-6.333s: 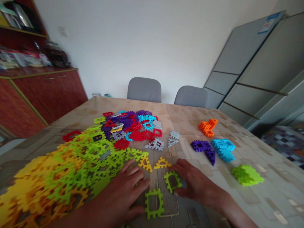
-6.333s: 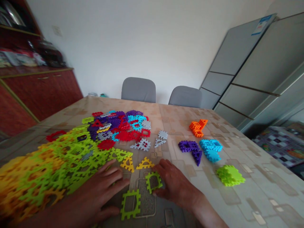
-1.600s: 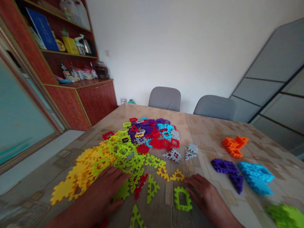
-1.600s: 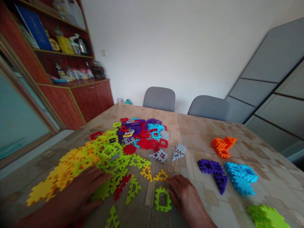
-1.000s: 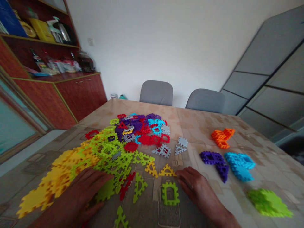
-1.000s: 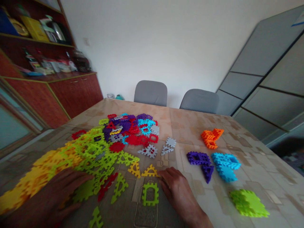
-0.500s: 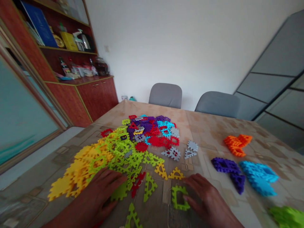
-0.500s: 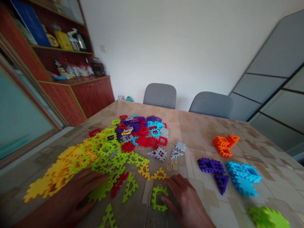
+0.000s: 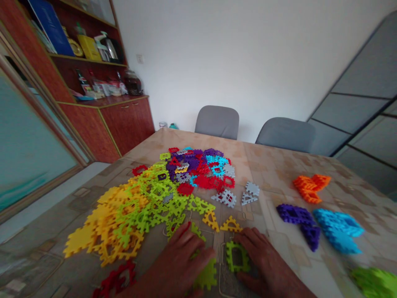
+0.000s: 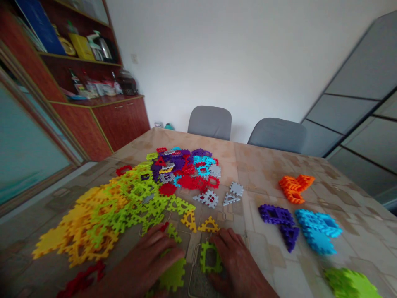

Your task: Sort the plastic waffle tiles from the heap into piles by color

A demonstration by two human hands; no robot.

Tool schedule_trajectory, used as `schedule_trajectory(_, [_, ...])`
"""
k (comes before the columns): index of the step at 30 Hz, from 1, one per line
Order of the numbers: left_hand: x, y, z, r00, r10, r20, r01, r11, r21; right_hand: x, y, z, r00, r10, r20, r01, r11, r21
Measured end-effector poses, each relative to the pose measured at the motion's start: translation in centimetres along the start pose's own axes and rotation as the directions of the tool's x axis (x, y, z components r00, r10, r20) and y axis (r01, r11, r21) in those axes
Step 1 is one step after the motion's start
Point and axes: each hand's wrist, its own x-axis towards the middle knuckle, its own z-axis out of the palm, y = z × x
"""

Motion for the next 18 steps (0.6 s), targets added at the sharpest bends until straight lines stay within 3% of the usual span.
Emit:
schedule_trajectory(3, [2.0,0.7,1.9,1.000,0.002,0.002,-0.002,1.000,0.022,-0.2,0.3,-0.4,1.000,0.001,-0.023,-0.001,1.000,-0.021])
schedule_trajectory(5, [2.2,0.6,2.2,1.000,0.004,-0.009,-0.004,1.000,0.005,-0.2,0.8,-0.5,0.998,-0.004,-0.055,0.002,0.999,-0.033])
schedule_trajectory(8, [1.4,-0.7,0.9,0.999,0.028,-0.036,-0.031,0.998,-0.063,-0.3,1.4,-0.5,0.996,-0.022,-0.088,0.021,1.000,-0.022])
schedule_trajectory(12, [1.0,-4.4,-1.8,0.984,-0.007,-0.181,0.004,1.000,-0.015,-0.6,1.5,-1.1,0.997,-0.031,-0.073,0.033,0.999,0.022])
schedule_trajectory(15, [2.3,-7.0,-3.2,0.981,-0.030,-0.192,0.036,0.999,0.026,-0.9,1.6,-1.6,0.998,-0.039,-0.045,0.041,0.998,0.048])
schedule_trajectory(18, [4.5,-7.8,-3.5,0.984,-0.014,-0.175,0.020,0.999,0.034,-0.8,1.9,-1.7,0.995,-0.055,-0.078,0.060,0.997,0.054])
